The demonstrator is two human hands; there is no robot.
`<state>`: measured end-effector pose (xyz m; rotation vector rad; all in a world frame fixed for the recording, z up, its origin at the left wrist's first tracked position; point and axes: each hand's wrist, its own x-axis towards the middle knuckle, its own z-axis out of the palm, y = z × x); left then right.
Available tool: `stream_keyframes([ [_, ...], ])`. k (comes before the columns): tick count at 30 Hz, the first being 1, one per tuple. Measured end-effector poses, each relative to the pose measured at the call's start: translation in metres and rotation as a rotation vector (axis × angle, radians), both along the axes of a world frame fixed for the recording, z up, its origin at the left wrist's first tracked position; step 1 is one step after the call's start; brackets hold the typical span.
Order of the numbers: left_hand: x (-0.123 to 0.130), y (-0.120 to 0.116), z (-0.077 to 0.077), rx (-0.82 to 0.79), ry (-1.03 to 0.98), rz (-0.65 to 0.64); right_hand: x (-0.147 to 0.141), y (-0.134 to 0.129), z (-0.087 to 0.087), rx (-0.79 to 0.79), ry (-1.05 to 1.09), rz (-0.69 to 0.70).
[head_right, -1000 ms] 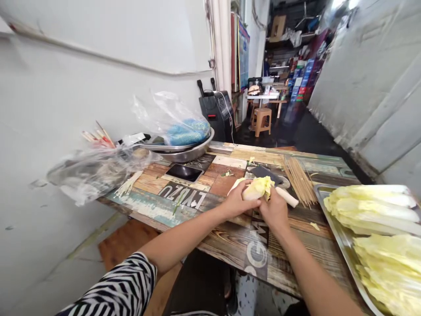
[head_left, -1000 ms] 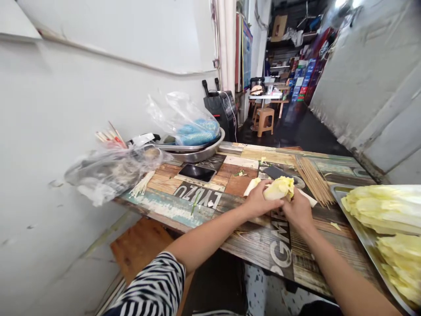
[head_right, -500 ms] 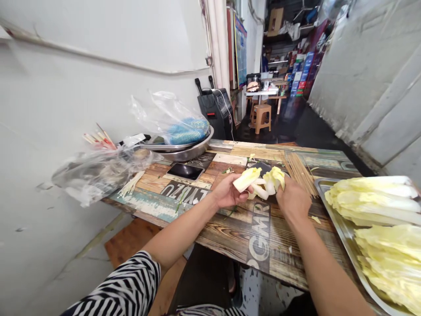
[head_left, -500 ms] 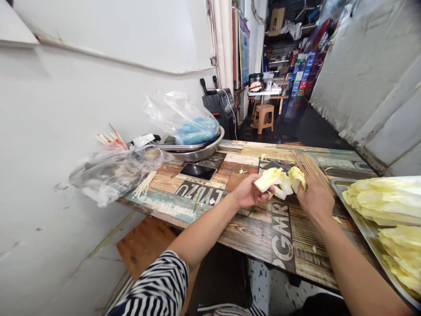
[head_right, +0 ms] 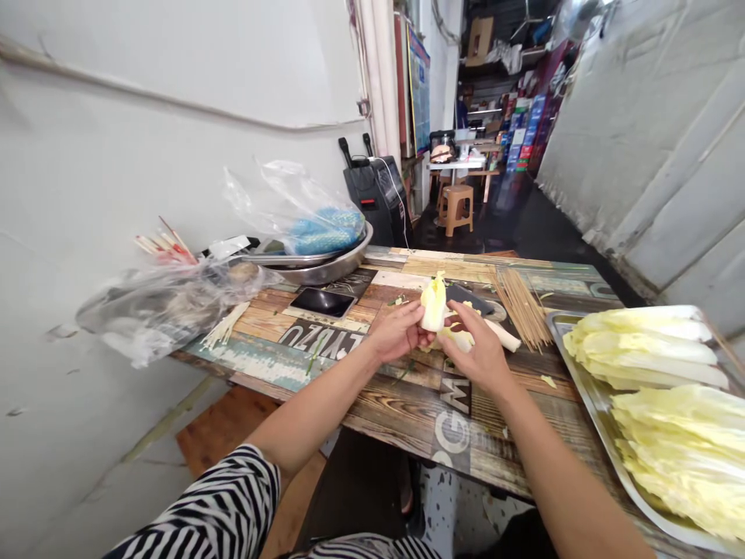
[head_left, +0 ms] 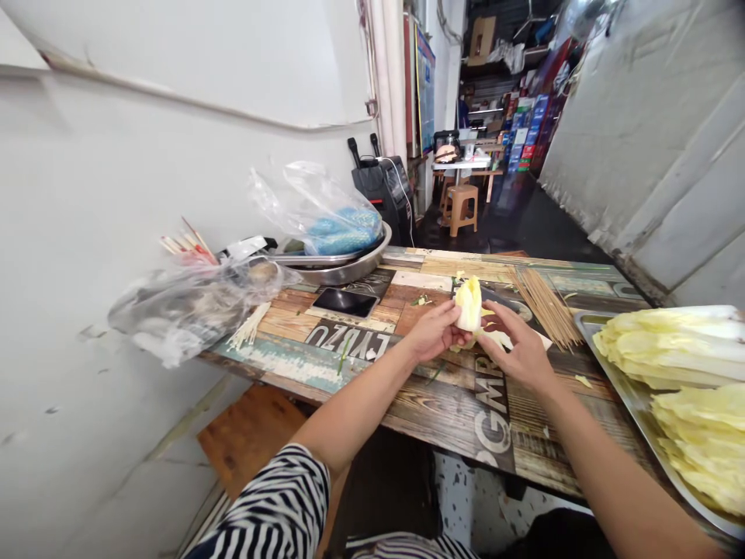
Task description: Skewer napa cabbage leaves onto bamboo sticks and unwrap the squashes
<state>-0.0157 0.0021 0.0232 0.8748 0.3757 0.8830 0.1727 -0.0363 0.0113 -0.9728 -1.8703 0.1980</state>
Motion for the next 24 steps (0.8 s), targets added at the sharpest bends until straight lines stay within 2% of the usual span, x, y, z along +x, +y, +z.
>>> stream_keyframes([
  [4, 0.004, -0.003, -0.001, 0.051, 0.038, -0.003, -0.004, -0.001, 0.0, 0.093, -0.012, -0.065],
  [7, 0.007, -0.006, -0.002, 0.135, 0.12, 0.046, -0.008, -0.004, 0.004, 0.119, -0.075, -0.093],
  [10, 0.008, -0.008, -0.002, 0.19, 0.177, 0.098, -0.012, -0.007, 0.007, 0.035, -0.017, -0.082],
  [15, 0.007, -0.007, -0.002, 0.207, 0.199, 0.085, -0.015, -0.005, 0.006, -0.166, 0.177, -0.098],
  [17, 0.005, -0.006, 0.0, 0.156, 0.149, 0.056, -0.011, -0.002, 0.005, -0.255, 0.278, -0.128],
  [20, 0.002, -0.005, 0.005, -0.009, 0.058, -0.019, -0.002, 0.004, 0.004, -0.336, 0.441, -0.223],
  [24, -0.002, -0.001, 0.011, -0.249, -0.007, -0.076, 0.006, 0.004, 0.004, -0.215, 0.236, -0.504],
])
